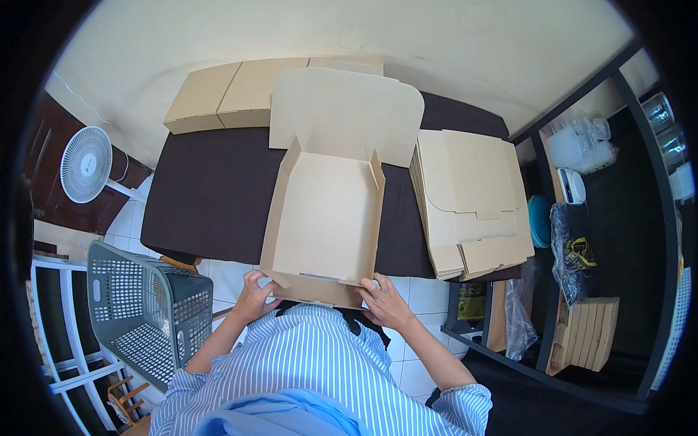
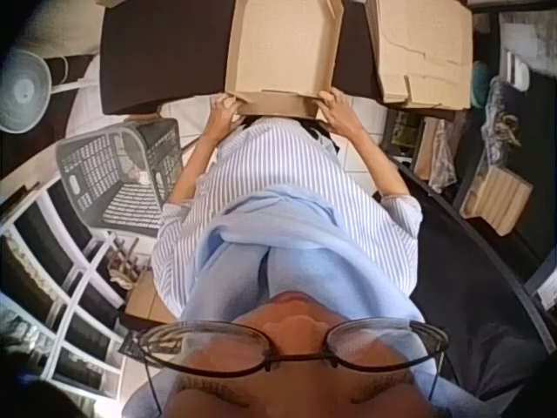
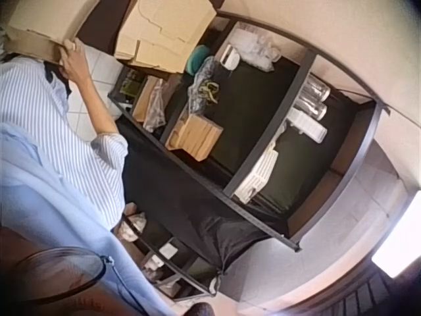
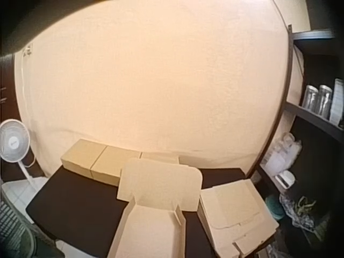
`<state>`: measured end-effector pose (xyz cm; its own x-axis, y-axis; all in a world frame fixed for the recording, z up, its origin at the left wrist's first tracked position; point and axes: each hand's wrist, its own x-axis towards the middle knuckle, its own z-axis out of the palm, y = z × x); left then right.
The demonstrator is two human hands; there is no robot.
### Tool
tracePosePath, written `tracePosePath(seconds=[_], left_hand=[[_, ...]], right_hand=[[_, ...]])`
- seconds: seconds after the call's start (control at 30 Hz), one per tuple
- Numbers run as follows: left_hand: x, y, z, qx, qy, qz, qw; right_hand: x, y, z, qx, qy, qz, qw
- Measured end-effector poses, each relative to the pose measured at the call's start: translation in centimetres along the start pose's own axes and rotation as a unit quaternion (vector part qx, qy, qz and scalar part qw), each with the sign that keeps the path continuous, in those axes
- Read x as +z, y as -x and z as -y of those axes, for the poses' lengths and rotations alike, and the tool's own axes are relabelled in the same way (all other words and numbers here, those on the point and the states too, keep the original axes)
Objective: The recorder is folding and assembling several flat cardboard pieces into completed boxes.
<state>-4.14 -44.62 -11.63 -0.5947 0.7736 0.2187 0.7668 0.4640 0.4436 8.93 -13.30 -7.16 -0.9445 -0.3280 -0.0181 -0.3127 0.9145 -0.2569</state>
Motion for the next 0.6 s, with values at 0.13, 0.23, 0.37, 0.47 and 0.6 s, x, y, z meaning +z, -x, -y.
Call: tracePosePath(seconds=[0.13, 0.23, 0.37, 0.47, 0.6], left_hand=[[-0.6, 0.3, 0.0, 0.056, 0.022, -0.013, 0.998], [-1.0, 0.3, 0.1, 0.075, 0.068, -0.002, 0.995], [-2.2, 0.2, -0.3, 0.098, 0.085, -0.029, 0.991], [-4.4, -0.6, -1.6, 0.076, 0.109, -0.076, 0.988], [-5.5, -2.4, -2.6, 0.062, 0.122, -0.145, 0.98]], right_hand=[[0.4, 0.3, -0.1, 0.002, -0.015, -0.012, 1.0], [0.5, 0.3, -0.1, 0.007, -0.014, -0.009, 1.0], [-0.4, -0.2, 0.2, 0.008, -0.025, -0.015, 1.0], [-1.2, -0.4, 0.4, 0.016, -0.017, 0.023, 0.999], [-2.2, -0.3, 0.4, 0.003, -0.027, -0.002, 1.0]])
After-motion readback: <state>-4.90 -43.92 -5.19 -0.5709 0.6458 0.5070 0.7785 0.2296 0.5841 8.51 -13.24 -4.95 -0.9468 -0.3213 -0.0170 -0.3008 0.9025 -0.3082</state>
